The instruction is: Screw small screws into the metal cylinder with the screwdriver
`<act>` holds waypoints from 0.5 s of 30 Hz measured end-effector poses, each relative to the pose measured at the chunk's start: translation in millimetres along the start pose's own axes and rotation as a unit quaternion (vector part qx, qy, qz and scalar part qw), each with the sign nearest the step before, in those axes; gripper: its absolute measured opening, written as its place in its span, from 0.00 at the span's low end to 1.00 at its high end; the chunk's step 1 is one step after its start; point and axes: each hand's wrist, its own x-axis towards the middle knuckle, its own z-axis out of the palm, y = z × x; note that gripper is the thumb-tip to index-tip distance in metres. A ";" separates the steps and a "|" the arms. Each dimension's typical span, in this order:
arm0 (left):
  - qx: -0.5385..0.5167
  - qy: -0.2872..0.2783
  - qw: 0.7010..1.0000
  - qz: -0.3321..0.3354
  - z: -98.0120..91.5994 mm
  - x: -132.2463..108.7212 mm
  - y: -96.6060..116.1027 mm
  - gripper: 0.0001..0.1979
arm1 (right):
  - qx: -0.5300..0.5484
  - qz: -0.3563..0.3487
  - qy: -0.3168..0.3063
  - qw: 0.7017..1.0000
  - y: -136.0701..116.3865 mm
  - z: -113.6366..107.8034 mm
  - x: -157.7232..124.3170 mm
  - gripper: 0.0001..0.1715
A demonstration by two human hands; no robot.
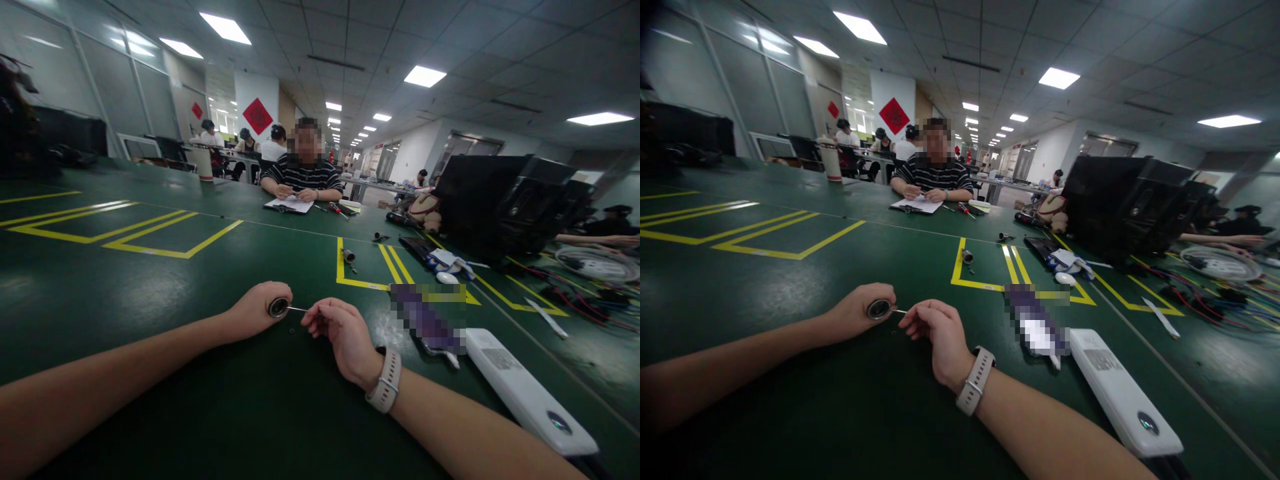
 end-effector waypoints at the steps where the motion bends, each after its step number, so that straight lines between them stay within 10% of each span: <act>1: -0.015 -0.002 1.000 0.002 -0.4 0.1 0.3 0.05 | 0.002 0.000 -0.003 1.000 0.3 -0.6 0.2 0.09; 15: 0.062 -0.013 0.998 -0.004 3.8 0.4 0.0 0.04 | -0.115 -0.039 0.006 0.993 3.6 0.0 -3.8 0.10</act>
